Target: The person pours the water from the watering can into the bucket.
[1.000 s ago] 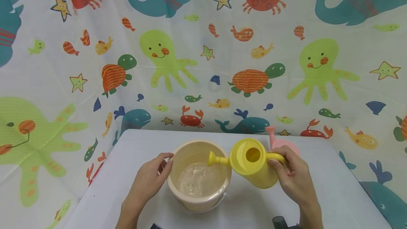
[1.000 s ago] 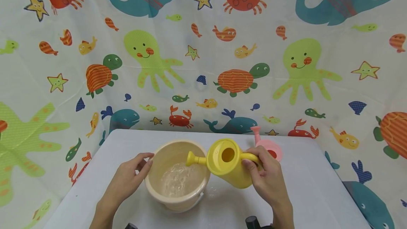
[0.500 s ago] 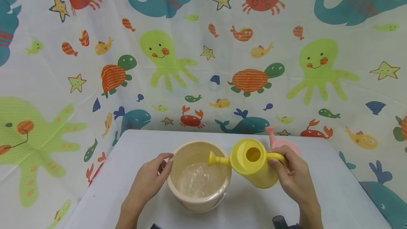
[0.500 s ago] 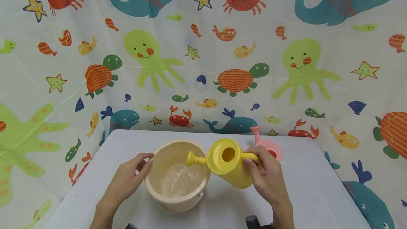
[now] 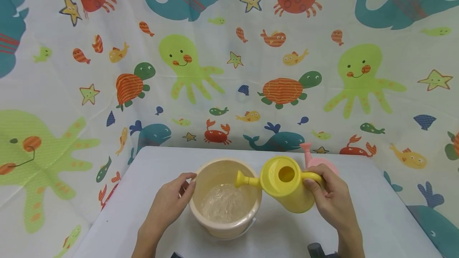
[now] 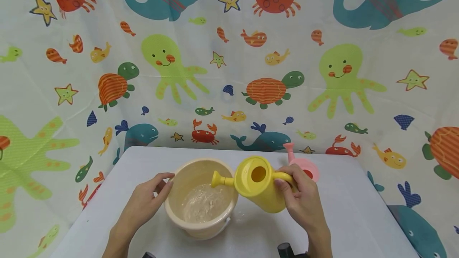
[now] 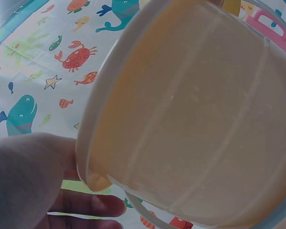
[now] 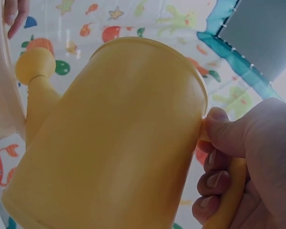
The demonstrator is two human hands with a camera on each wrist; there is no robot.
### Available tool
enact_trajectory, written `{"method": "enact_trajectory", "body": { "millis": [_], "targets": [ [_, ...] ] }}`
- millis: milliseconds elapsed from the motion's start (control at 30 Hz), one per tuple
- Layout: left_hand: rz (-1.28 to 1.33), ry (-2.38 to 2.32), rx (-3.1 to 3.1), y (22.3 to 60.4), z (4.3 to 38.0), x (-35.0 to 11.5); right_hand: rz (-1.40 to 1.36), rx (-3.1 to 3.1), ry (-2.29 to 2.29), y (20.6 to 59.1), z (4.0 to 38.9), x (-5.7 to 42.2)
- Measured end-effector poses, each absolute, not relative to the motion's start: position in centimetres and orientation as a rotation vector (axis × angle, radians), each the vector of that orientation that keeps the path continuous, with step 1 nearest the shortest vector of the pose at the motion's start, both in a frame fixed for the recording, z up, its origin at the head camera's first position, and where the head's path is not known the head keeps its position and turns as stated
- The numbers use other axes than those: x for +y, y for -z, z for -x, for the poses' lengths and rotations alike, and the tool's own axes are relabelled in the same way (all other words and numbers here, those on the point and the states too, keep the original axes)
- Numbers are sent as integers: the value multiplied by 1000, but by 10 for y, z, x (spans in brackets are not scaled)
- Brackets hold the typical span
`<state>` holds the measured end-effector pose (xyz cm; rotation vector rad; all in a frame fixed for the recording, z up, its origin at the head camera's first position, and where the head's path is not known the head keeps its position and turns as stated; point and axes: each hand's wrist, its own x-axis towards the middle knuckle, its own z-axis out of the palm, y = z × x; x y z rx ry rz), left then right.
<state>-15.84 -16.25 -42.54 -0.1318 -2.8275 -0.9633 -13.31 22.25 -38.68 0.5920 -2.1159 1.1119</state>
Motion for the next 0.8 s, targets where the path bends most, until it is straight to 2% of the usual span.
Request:
{"method": "enact_trajectory", "body": {
  "millis": [800],
  "targets": [
    [90,995,-2839,424,159,-159,-584,-2128,-1090,385,137,225]
  ]
}}
